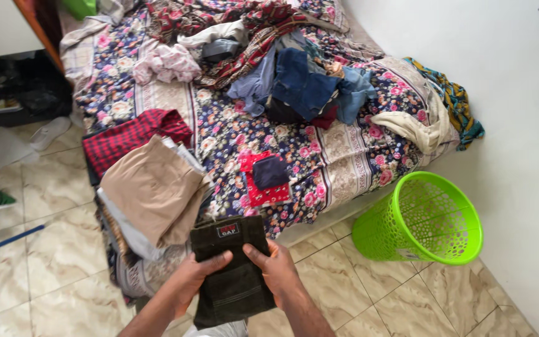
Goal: The person folds several items of clothing one by one on an ironing board. They handle a light blue shirt, a red patterned shirt, dark shorts, and green shorts, folding each neatly and placing them on a bed.
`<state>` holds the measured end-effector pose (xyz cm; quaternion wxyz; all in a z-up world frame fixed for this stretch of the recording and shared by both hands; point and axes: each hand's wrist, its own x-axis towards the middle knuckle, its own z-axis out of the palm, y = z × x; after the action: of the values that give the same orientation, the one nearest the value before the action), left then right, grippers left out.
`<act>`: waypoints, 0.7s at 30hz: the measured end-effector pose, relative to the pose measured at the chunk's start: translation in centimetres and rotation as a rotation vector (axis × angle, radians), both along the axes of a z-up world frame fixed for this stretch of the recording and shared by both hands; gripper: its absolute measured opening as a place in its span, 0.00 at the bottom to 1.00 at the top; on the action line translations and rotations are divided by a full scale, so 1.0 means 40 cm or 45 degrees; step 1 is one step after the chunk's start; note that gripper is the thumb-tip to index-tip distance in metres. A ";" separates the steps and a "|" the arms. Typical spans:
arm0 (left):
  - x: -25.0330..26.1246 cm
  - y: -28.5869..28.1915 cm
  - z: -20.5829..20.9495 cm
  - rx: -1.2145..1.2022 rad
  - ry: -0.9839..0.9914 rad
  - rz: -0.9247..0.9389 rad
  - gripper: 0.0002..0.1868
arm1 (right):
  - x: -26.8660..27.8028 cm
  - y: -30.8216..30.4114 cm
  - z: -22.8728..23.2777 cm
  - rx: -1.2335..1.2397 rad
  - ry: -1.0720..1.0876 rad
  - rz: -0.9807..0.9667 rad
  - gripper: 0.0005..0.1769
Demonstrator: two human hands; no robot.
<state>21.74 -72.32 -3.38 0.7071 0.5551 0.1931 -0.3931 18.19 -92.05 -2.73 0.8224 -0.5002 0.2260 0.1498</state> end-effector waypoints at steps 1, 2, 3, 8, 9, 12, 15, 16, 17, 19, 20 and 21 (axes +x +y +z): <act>0.027 -0.033 -0.014 -0.010 -0.062 -0.017 0.22 | 0.022 -0.034 -0.014 -0.026 -0.007 -0.009 0.20; 0.054 -0.076 -0.032 -0.020 -0.124 -0.034 0.22 | 0.048 -0.073 -0.026 -0.052 -0.013 -0.018 0.20; 0.070 -0.117 -0.051 -0.027 -0.166 -0.052 0.23 | 0.058 -0.109 -0.037 -0.073 0.000 -0.027 0.21; 0.191 -0.321 -0.153 -0.142 -0.224 -0.019 0.23 | 0.150 -0.310 -0.084 -0.333 0.213 -0.010 0.22; 0.217 -0.368 -0.173 -0.155 -0.212 -0.008 0.23 | 0.170 -0.362 -0.094 -0.373 0.231 0.017 0.22; 0.298 -0.467 -0.250 0.014 -0.043 -0.270 0.23 | 0.221 -0.485 -0.161 -0.265 0.272 -0.142 0.22; 0.364 -0.571 -0.350 -0.011 0.107 -0.339 0.25 | 0.269 -0.590 -0.257 -0.266 0.350 -0.218 0.19; 0.377 -0.612 -0.391 -0.102 0.102 -0.278 0.25 | 0.281 -0.628 -0.298 -0.272 0.386 -0.227 0.19; 0.389 -0.656 -0.434 -0.195 0.092 -0.207 0.26 | 0.303 -0.670 -0.344 -0.281 0.417 -0.227 0.18; 0.426 -0.750 -0.526 -0.194 0.008 -0.110 0.25 | 0.346 -0.761 -0.446 -0.276 0.434 -0.240 0.17; 0.447 -0.802 -0.570 -0.100 -0.063 -0.085 0.24 | 0.377 -0.807 -0.504 -0.260 0.421 -0.254 0.16; 0.456 -0.843 -0.612 0.003 -0.119 -0.051 0.23 | 0.403 -0.846 -0.563 -0.241 0.421 -0.255 0.15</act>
<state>39.97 -106.03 -27.85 0.7068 0.5774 0.1492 -0.3805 34.29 -125.89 -25.25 0.7344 -0.5187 0.4193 0.1256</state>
